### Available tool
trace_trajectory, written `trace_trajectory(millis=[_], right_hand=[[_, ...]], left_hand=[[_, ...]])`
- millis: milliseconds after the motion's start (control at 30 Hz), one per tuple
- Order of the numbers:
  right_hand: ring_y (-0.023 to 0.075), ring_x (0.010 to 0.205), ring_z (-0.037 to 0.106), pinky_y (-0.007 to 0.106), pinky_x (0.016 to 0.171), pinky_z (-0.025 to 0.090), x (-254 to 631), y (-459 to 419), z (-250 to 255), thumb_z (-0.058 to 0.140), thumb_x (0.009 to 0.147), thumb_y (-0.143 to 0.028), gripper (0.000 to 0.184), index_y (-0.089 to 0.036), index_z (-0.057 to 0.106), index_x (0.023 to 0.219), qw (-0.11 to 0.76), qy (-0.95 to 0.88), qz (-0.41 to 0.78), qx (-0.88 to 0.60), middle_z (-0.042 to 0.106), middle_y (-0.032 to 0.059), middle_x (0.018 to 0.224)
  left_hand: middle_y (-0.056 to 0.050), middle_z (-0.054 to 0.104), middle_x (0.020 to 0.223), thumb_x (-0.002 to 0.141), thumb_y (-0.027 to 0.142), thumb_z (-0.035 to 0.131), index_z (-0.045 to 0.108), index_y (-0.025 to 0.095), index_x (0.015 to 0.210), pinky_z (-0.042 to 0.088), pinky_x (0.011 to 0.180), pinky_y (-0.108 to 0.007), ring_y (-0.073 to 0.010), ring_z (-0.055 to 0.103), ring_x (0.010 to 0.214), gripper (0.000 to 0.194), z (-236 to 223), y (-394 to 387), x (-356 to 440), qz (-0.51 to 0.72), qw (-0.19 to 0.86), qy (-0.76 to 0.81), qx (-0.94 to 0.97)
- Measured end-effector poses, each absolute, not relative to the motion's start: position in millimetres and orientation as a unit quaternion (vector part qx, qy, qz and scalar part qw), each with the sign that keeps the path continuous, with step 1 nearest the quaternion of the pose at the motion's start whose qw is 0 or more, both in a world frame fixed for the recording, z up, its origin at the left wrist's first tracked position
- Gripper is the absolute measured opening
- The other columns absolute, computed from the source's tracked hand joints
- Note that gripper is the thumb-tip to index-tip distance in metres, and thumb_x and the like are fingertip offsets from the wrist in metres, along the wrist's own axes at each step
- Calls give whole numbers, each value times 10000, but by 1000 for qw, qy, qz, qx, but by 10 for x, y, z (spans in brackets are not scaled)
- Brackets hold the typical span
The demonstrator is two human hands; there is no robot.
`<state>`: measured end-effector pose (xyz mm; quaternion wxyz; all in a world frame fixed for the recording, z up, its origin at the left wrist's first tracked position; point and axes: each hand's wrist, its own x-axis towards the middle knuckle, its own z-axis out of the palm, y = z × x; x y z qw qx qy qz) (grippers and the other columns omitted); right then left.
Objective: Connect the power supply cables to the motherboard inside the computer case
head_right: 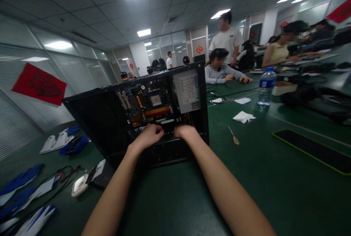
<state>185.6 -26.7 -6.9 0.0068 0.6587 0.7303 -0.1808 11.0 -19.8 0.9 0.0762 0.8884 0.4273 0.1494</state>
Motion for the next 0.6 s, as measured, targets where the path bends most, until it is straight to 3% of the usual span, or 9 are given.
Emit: trace_trajectory(millis=[100, 200, 400, 600], right_hand=[[276, 1037, 715, 287, 783, 501, 1879, -286, -54, 569, 966, -282, 361, -65, 733, 1202, -16, 740, -182, 648, 726, 220, 1166], [242, 941, 717, 260, 725, 471, 1872, -294, -47, 506, 1002, -341, 377, -87, 756, 1124, -86, 762, -186, 614, 756, 180, 1077], [167, 689, 652, 235, 603, 401, 1779, -210, -70, 445, 999, -319, 394, -121, 740, 828, -323, 731, -213, 562, 723, 68, 744], [151, 705, 634, 244, 682, 463, 1656, -222, 116, 502, 941, -308, 321, -147, 646, 703, -542, 647, -285, 454, 679, 33, 702]], left_hand=[[-76, 711, 715, 896, 262, 484, 743, 142, 758, 357, 598, -279, -188, 622, 662, 317, 20, -199, 105, 154, 75, 425, 889], [-84, 738, 772, 927, 285, 481, 756, 148, 815, 410, 663, -281, -208, 655, 723, 327, 31, -193, 97, 161, 79, 426, 887], [-90, 760, 1124, 975, 280, 460, 743, 185, 1079, 470, 893, -300, -248, 681, 1032, 316, 59, -208, 105, 212, 124, 399, 883], [-79, 758, 1110, 986, 390, 462, 730, 183, 1089, 483, 950, -320, -246, 668, 1044, 354, 150, -209, 43, 249, 145, 398, 871]])
